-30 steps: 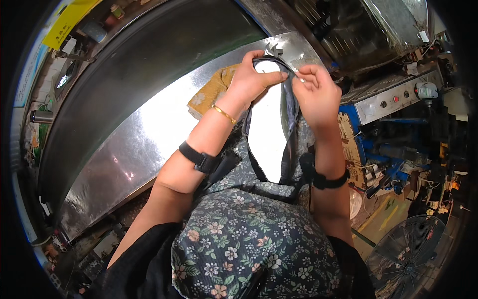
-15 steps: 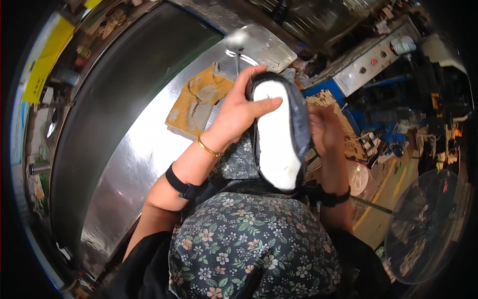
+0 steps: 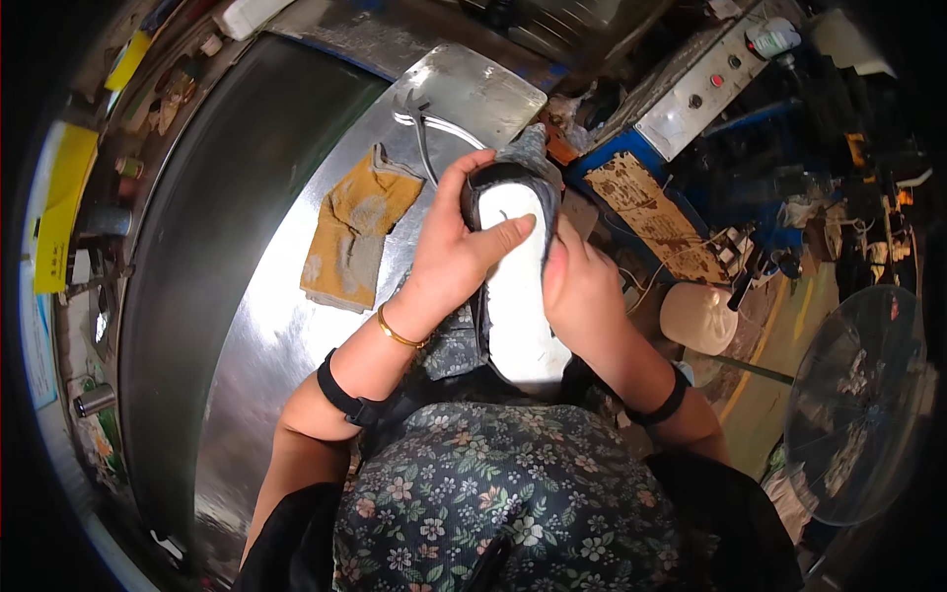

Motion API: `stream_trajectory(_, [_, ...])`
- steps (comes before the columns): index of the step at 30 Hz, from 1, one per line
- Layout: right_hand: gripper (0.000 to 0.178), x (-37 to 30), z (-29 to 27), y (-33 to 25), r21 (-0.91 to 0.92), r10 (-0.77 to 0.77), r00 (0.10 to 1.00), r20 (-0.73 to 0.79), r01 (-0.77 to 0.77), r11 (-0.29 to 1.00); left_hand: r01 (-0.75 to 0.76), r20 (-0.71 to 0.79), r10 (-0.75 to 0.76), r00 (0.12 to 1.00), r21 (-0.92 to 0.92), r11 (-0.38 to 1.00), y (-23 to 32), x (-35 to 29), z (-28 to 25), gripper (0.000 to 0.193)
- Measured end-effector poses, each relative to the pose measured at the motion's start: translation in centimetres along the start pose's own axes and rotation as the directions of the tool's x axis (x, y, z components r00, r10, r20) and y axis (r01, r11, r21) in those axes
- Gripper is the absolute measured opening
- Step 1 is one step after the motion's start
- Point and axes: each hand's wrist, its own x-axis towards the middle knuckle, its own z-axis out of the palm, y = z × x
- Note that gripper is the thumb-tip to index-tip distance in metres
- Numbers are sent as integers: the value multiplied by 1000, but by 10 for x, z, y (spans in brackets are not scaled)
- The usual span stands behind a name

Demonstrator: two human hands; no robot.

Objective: Operator assembles shoe components and operates industrial machinery for shoe construction.

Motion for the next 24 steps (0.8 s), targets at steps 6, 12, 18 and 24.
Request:
stream_trajectory(6, [45,6,-7,4,-418,-84,993,-79,44,907,-67,-3,68,998,149,986,-12,20,16,67])
stream_trajectory(12, [64,-48,-8,16,729,91,969,228,-232,644,54,182,-81,980,146,988,3,6,6,75])
stream_trajectory(18, [68,-43,8,-4,791,208,911,356,-412,452,72,95,-132,987,474,877,20,-17,14,44])
stream_trajectory(24, [68,-32,22,-34,656,302,941,156,-327,680,19,-17,230,973,1000,-6,16,-44,5,32])
